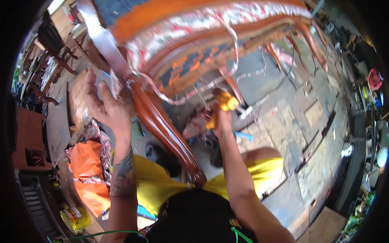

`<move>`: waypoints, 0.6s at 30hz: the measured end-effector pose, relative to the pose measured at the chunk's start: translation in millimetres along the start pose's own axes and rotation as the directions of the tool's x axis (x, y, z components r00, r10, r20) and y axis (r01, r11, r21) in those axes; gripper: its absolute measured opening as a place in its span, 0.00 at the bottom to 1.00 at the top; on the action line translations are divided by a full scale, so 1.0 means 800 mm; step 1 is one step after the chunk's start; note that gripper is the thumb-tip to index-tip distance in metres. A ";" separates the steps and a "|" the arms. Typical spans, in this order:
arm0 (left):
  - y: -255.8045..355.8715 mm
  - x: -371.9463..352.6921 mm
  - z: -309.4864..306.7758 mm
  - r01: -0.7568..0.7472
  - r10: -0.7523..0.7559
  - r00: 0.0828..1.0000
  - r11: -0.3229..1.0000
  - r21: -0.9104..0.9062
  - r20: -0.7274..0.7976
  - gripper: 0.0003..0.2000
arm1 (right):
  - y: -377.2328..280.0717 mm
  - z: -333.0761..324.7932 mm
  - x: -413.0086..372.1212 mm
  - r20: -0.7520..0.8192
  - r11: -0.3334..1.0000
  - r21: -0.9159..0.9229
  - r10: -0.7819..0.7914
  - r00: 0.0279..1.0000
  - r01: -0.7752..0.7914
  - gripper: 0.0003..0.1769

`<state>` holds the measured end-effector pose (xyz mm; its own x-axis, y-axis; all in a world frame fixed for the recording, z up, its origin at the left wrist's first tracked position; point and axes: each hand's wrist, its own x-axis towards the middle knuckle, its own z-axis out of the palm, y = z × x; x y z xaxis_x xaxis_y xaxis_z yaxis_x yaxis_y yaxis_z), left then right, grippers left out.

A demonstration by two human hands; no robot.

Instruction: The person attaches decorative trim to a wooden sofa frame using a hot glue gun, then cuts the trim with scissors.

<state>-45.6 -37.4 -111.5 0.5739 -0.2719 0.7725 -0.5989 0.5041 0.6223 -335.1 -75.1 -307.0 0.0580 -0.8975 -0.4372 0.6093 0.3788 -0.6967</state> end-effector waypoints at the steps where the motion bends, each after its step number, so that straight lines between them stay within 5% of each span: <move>1: 0.003 0.014 0.009 0.056 -0.060 0.997 0.995 -0.080 -0.046 0.18 | -0.016 0.007 -0.013 -0.064 0.988 -0.062 -0.149 0.987 0.145 0.18; 3: 0.008 0.035 0.025 0.145 -0.181 0.975 0.957 -0.250 -0.130 0.16 | -0.048 0.008 -0.043 -0.096 0.921 -0.105 -0.384 0.918 0.374 0.22; 6: -0.005 0.041 0.021 0.234 -0.261 0.960 0.947 -0.220 -0.105 0.15 | -0.106 0.030 -0.094 -0.045 0.790 -0.172 -0.603 0.796 0.588 0.25; 8: -0.008 0.025 0.023 0.220 -0.258 0.953 0.949 -0.228 -0.156 0.14 | -0.137 0.050 -0.130 -0.009 0.743 -0.227 -0.648 0.761 0.630 0.24; 11: 0.006 0.002 0.026 0.294 -0.352 0.922 0.907 -0.300 -0.160 0.10 | -0.179 0.067 -0.165 0.275 0.662 -0.323 -0.618 0.737 0.676 0.30; 14: 0.064 -0.028 0.024 0.355 -0.384 0.919 0.715 -0.602 0.086 0.07 | -0.216 0.094 -0.182 0.467 0.583 -0.453 -0.490 0.737 0.675 0.31; 16: 0.119 -0.064 0.025 0.590 -0.563 0.768 0.434 -0.681 0.306 0.08 | -0.236 0.131 -0.190 0.617 0.532 -0.489 -0.349 0.705 0.691 0.28; 18: 0.147 -0.090 0.025 0.825 -0.587 0.551 0.277 -0.492 0.593 0.16 | -0.255 0.165 -0.191 0.678 0.638 -0.476 -0.173 0.715 0.606 0.26</move>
<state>-168.5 24.7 -91.3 0.3364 -0.9320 0.1349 0.5825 0.3184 0.7479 -363.8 -45.4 -22.7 0.4721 -0.8600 0.1935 0.0478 -0.1943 -0.9798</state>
